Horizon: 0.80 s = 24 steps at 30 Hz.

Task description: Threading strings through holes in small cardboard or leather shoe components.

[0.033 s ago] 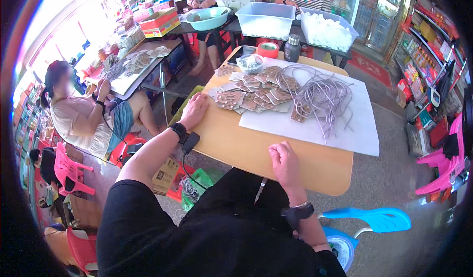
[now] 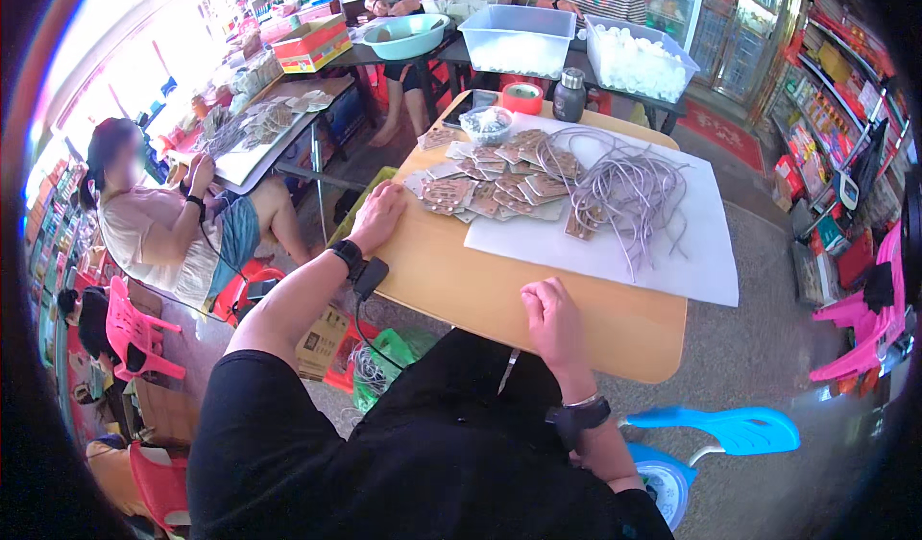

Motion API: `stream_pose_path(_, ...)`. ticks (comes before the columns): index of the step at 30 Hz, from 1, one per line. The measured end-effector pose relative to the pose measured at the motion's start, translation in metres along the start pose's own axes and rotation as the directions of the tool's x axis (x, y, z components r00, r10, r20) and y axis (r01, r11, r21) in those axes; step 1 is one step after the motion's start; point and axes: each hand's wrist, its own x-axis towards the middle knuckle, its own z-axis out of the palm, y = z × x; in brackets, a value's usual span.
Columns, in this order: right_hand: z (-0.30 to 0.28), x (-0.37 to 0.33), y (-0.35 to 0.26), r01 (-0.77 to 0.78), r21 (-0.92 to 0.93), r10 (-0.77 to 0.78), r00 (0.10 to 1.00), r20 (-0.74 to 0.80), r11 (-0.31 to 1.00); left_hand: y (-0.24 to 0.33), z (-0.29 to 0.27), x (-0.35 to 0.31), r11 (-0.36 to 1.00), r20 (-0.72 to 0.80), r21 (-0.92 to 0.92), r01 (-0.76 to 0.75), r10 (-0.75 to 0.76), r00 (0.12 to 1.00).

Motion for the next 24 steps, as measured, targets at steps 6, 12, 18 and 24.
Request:
stream_pose_path(6, -0.0022, -0.0002, 0.0004, 0.005, 0.036, -0.007, 0.999, 0.046, 0.999, -0.0008, -0.0031, 0.0019, 1.000, 0.016, 0.010, 0.029, -0.029, 0.999)
stream_pose_path(12, 0.0016, -0.0025, 0.0052, -0.025, 0.113, 0.025, 1.000, 0.007, 0.993, 0.0027, -0.0012, 0.0030, 0.998, 0.018, 0.009, 0.060, -0.060, 0.998)
stream_pose_path(18, -0.0004, -0.0030, -0.0006, -0.077, 0.086, 0.080, 0.996, -0.028, 0.993, -0.0017, 0.0045, 0.0015, 0.998, -0.002, 0.050, 0.039, -0.039, 0.999)
stream_pose_path(24, 0.0011, 0.0005, -0.0024, -0.124, 0.077, 0.128, 0.990, -0.059, 0.989, -0.0004, 0.0021, 0.0016, 0.996, 0.017, 0.088, 0.031, -0.032, 0.999)
